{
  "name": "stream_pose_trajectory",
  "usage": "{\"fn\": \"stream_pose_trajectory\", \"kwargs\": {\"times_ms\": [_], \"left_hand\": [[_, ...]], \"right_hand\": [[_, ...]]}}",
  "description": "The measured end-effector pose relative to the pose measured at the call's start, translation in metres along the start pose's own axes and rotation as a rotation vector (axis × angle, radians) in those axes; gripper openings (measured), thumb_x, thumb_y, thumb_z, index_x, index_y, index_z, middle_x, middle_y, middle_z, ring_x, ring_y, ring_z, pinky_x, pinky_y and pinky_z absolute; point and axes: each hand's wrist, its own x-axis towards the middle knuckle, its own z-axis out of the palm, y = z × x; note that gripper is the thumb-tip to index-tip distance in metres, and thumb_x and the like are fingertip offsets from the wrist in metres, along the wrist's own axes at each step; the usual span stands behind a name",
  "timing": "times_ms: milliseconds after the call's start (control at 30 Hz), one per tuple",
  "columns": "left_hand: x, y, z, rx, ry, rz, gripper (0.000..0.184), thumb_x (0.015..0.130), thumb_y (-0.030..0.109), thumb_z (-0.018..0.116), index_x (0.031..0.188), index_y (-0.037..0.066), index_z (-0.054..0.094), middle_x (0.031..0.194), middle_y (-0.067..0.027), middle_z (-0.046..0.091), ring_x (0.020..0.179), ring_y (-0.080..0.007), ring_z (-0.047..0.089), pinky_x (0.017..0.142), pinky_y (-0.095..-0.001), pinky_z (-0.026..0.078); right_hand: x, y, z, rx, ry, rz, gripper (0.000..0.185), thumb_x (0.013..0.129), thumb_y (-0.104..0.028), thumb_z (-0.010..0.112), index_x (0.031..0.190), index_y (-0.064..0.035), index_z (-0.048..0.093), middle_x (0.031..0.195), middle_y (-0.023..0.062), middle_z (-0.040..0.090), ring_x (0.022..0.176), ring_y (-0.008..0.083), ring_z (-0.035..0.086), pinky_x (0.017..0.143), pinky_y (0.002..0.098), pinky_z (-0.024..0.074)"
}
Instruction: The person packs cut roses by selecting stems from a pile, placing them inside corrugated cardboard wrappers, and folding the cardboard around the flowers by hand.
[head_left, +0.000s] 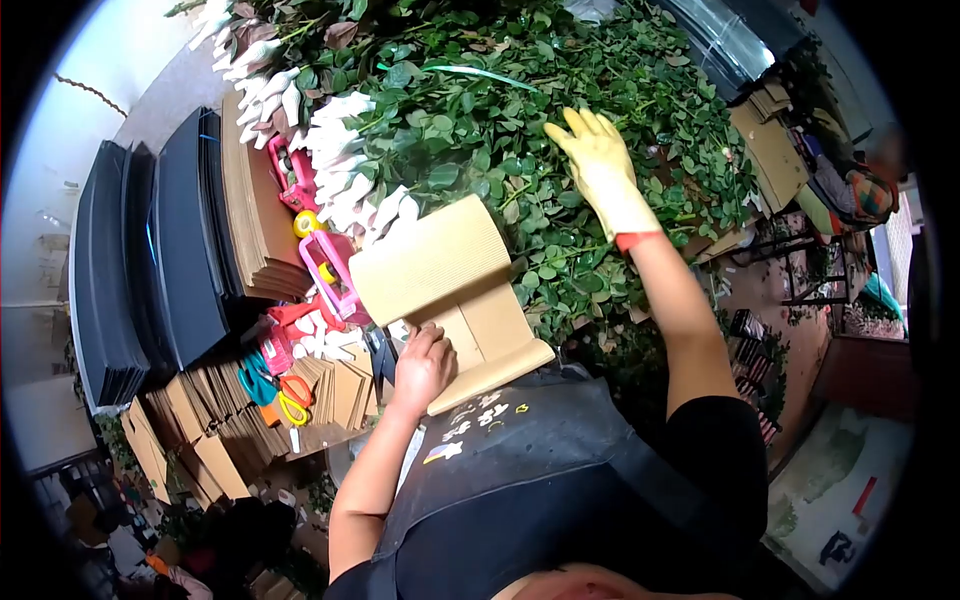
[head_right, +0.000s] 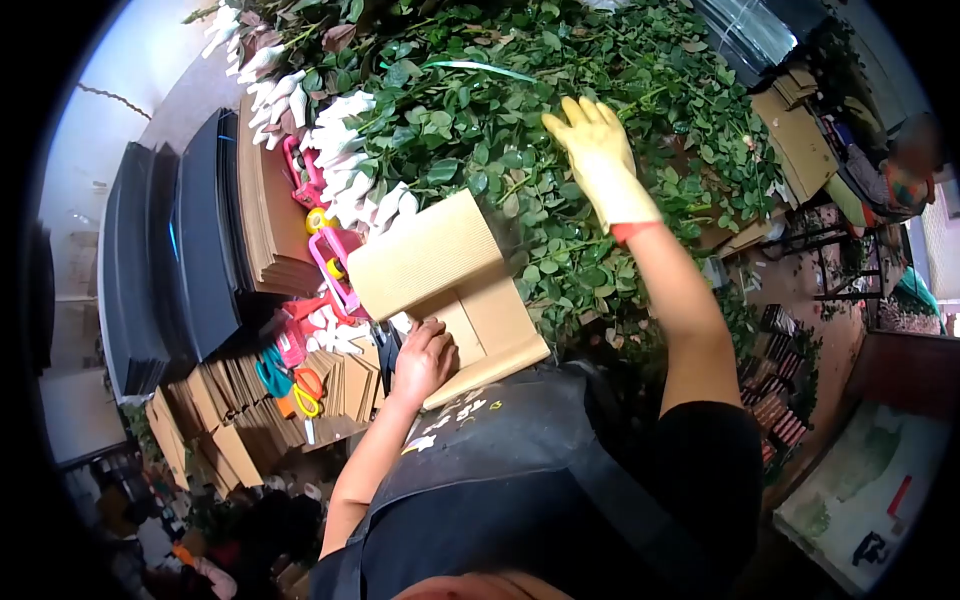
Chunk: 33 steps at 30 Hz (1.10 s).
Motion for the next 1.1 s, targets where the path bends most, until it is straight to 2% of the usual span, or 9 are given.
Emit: {"fn": "stream_pose_trajectory", "kwargs": {"times_ms": [133, 200, 267, 400, 600, 733, 933, 1000, 1100], "left_hand": [[-0.001, -0.003, 0.000, 0.003, -0.051, 0.003, 0.022, 0.087, 0.011, 0.078, 0.106, -0.001, 0.074, 0.120, -0.0177, 0.070, 0.119, -0.0379, 0.066, 0.113, -0.0527, 0.048], [-0.002, -0.002, -0.002, 0.010, -0.033, 0.001, 0.022, 0.087, 0.010, 0.077, 0.106, 0.000, 0.074, 0.120, -0.0173, 0.069, 0.118, -0.0379, 0.066, 0.109, -0.0506, 0.050], [-0.001, 0.001, -0.002, -0.027, -0.011, -0.011, 0.021, 0.087, 0.009, 0.077, 0.106, 0.000, 0.074, 0.120, -0.0173, 0.069, 0.116, -0.0381, 0.067, 0.107, -0.0495, 0.052], [0.000, -0.001, -0.001, 0.015, 0.013, 0.029, 0.022, 0.085, 0.008, 0.078, 0.105, -0.001, 0.074, 0.118, -0.0176, 0.069, 0.113, -0.0383, 0.067, 0.102, -0.0466, 0.054], [-0.004, -0.006, 0.005, -0.026, 0.028, 0.020, 0.020, 0.083, 0.010, 0.078, 0.100, 0.000, 0.073, 0.115, -0.0175, 0.069, 0.116, -0.0370, 0.067, 0.109, -0.0523, 0.051], [-0.006, -0.002, -0.006, -0.053, -0.052, -0.014, 0.053, 0.081, 0.025, 0.087, 0.124, 0.002, 0.067, 0.126, -0.0192, 0.067, 0.121, -0.0398, 0.065, 0.111, -0.0509, 0.049], [-0.021, -0.013, 0.002, -0.426, -0.087, -0.347, 0.123, 0.067, 0.041, 0.098, 0.159, 0.001, 0.028, 0.142, -0.0238, 0.062, 0.135, -0.0401, 0.057, 0.117, -0.0446, 0.043], [-0.011, -0.003, -0.011, -0.348, -0.138, -0.293, 0.120, 0.068, 0.039, 0.097, 0.161, 0.004, 0.030, 0.145, -0.0234, 0.061, 0.136, -0.0407, 0.057, 0.119, -0.0496, 0.041], [-0.021, -0.015, 0.002, -0.264, -0.120, -0.126, 0.066, 0.074, 0.031, 0.093, 0.131, 0.011, 0.070, 0.143, -0.0206, 0.059, 0.137, -0.0403, 0.054, 0.120, -0.0551, 0.037]], "right_hand": [[0.004, 0.021, 0.038, 0.146, -0.458, -0.125, 0.020, 0.096, -0.014, 0.067, 0.113, -0.0148, 0.077, 0.147, 0.0129, 0.063, 0.144, 0.0312, 0.052, 0.126, 0.0451, 0.0325], [0.009, 0.030, 0.000, 0.233, -0.376, 0.156, 0.019, 0.096, -0.014, 0.068, 0.113, -0.0145, 0.077, 0.139, 0.0117, 0.069, 0.139, 0.0283, 0.057, 0.126, 0.0449, 0.0329], [-0.008, 0.058, -0.007, -0.084, 0.052, 0.065, 0.031, 0.095, -0.006, 0.066, 0.124, -0.0161, 0.074, 0.132, 0.0074, 0.072, 0.133, 0.0239, 0.060, 0.117, 0.0426, 0.0452], [-0.036, 0.105, -0.038, 0.281, 0.261, 0.156, 0.047, 0.090, 0.003, 0.065, 0.133, -0.0170, 0.071, 0.134, 0.0111, 0.071, 0.125, 0.0275, 0.066, 0.116, 0.0434, 0.0466], [-0.056, 0.106, -0.047, 0.471, 0.278, 0.206, 0.037, 0.090, 0.006, 0.064, 0.120, -0.0124, 0.077, 0.111, 0.0098, 0.076, 0.093, 0.0243, 0.072, 0.083, 0.0347, 0.0608], [-0.075, 0.062, -0.088, 0.644, 0.083, -0.047, 0.048, 0.088, 0.015, 0.060, 0.119, -0.0171, 0.077, 0.089, 0.0057, 0.072, 0.075, 0.0141, 0.065, 0.070, 0.0263, 0.0610], [-0.158, 0.008, -0.041, 0.802, -0.180, -0.311, 0.031, 0.075, -0.001, 0.066, 0.100, -0.0123, 0.081, 0.073, 0.0102, 0.070, 0.068, 0.0287, 0.069, 0.064, 0.0411, 0.0548], [-0.179, 0.001, -0.029, 0.471, -0.342, -0.315, 0.025, 0.075, -0.007, 0.067, 0.095, -0.0117, 0.080, 0.073, 0.0096, 0.070, 0.070, 0.0288, 0.070, 0.064, 0.0397, 0.0542], [-0.195, -0.001, -0.010, 0.443, -0.459, -0.340, 0.030, 0.078, -0.009, 0.070, 0.106, -0.0156, 0.079, 0.092, 0.0089, 0.075, 0.088, 0.0288, 0.072, 0.076, 0.0411, 0.0555]]}}
